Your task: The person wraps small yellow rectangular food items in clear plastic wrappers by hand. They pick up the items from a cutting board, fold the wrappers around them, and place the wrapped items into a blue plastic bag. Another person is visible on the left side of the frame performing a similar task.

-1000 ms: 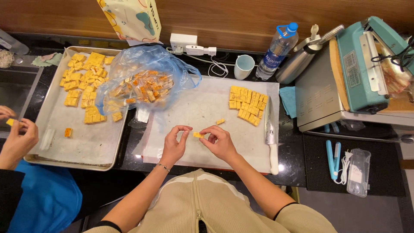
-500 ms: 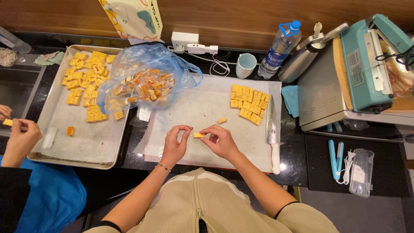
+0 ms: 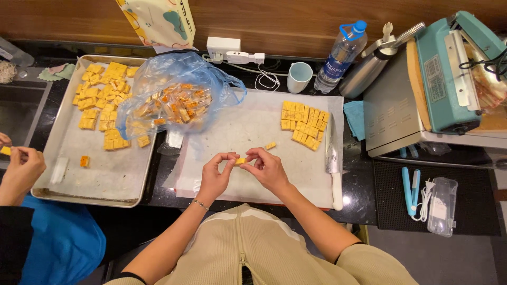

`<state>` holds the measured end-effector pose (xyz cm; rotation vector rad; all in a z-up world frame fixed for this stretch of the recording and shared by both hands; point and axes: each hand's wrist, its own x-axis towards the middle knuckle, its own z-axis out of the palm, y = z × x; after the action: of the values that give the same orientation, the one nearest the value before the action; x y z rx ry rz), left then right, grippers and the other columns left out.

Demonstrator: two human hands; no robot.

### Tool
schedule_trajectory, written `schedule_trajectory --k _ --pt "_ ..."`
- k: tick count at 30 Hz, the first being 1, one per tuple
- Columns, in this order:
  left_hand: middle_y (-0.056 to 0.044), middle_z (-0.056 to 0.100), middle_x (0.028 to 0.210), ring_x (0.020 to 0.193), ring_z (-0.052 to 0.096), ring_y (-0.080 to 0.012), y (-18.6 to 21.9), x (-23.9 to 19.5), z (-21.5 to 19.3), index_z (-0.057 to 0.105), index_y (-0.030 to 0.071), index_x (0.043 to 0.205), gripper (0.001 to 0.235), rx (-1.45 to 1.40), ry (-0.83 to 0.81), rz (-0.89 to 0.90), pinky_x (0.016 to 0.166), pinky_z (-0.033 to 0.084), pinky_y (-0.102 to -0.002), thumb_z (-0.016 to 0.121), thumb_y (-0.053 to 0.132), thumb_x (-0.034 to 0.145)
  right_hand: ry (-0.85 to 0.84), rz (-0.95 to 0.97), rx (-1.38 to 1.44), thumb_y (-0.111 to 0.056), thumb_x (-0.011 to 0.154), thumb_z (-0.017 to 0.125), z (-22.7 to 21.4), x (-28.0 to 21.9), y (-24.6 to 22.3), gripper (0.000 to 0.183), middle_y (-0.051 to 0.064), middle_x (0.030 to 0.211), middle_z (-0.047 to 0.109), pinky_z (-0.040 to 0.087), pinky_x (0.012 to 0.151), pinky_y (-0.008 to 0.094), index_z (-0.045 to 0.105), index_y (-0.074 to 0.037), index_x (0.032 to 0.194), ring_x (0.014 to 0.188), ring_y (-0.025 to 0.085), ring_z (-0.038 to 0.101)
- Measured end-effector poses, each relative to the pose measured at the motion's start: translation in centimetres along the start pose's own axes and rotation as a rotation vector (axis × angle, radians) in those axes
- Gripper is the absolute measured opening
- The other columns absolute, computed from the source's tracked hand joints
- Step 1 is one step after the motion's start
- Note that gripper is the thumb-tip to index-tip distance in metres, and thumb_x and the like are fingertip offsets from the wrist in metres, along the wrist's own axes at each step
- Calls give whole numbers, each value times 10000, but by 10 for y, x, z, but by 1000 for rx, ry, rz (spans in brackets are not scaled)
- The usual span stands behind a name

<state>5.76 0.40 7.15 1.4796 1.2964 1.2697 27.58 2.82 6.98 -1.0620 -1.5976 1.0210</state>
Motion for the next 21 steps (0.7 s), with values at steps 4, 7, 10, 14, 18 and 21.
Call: schedule_trajectory --k 4,7,10,14,18,21 --pt "-127 903 1145 1235 822 -292 -2 4 6 800 47 1108 56 -144 1 -73 1157 571 -502 747 31 1117 57 -88 -101 -179 973 972 9 -3 -5 155 22 966 862 557 566 257 875 -152 1091 605 137 698" --pt "-93 881 1101 1154 774 -183 -1 6 9 809 38 1160 72 -206 -13 -139 1121 595 -460 769 24 1103 67 -114 -132 -245 957 1000 13 -8 -7 190 -7 1128 846 558 596 246 919 -217 1127 699 112 682" --pt "-84 854 1022 1055 777 -176 -1 9 8 806 27 1166 85 -233 -68 -187 1065 630 -400 745 20 1107 -68 -86 -114 -269 860 1053 14 -14 0 417 101 1476 682 618 737 310 910 -233 1250 952 221 711" --pt "-111 881 991 967 823 -211 -31 25 -4 843 62 1130 73 -81 -103 -141 984 646 -404 808 47 1068 -219 63 -115 -360 820 1080 11 -16 13 652 172 1660 558 642 922 383 858 -272 1427 1174 305 669" --pt "-45 876 1007 826 706 -150 -25 83 -36 863 184 1132 41 262 111 61 818 532 -330 826 195 1119 5 189 -47 -194 971 958 5 -6 19 470 152 1511 670 693 863 368 850 -220 1428 1085 274 741" --pt "-6 872 1235 1210 799 -272 -8 144 -80 833 242 1138 109 513 266 384 1081 471 -461 860 141 1108 95 235 -139 -168 972 933 -8 -1 58 331 111 1351 748 681 733 318 881 -213 1295 950 256 785"
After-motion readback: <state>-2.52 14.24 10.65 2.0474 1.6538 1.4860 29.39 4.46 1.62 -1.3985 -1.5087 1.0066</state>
